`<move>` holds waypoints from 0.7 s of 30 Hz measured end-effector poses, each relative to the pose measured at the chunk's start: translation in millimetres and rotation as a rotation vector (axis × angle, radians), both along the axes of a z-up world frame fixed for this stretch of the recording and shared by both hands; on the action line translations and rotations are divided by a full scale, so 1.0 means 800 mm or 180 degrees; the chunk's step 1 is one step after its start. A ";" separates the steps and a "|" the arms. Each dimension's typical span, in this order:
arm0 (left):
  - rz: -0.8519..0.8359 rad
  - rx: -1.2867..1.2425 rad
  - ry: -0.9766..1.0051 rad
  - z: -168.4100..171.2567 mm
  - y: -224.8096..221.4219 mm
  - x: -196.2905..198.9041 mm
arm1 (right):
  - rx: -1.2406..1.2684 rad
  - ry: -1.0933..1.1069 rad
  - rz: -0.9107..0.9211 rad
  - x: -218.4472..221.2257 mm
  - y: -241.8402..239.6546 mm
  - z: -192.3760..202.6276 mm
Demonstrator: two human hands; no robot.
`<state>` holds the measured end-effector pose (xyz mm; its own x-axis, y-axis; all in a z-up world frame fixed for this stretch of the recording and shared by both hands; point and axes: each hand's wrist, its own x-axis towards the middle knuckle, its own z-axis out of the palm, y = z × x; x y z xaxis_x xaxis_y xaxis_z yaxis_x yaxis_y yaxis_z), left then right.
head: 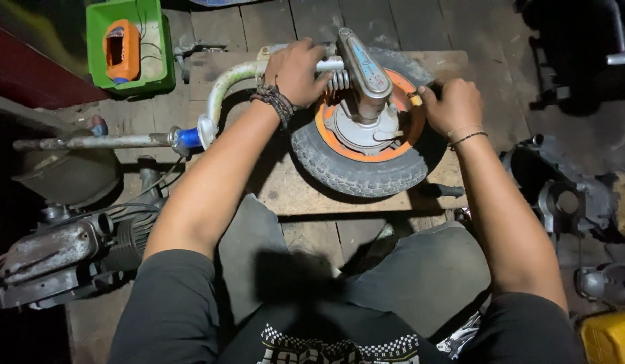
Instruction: Assembling a motorcycle front fork assembly onto a wheel hub while working on the floor
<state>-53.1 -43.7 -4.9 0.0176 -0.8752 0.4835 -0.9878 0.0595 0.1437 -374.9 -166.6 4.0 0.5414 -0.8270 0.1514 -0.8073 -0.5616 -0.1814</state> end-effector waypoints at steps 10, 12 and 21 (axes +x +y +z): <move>-0.0246 -0.0110 0.0021 -0.003 -0.004 -0.011 | -0.0685 0.0420 0.0075 0.009 -0.014 -0.028; -0.0329 -0.0173 0.0042 -0.005 -0.003 -0.014 | -0.0752 0.0320 0.0288 0.019 -0.022 -0.040; -0.0896 -0.0081 0.0136 0.018 -0.004 -0.050 | -0.0277 -0.0034 0.0641 0.082 -0.062 -0.103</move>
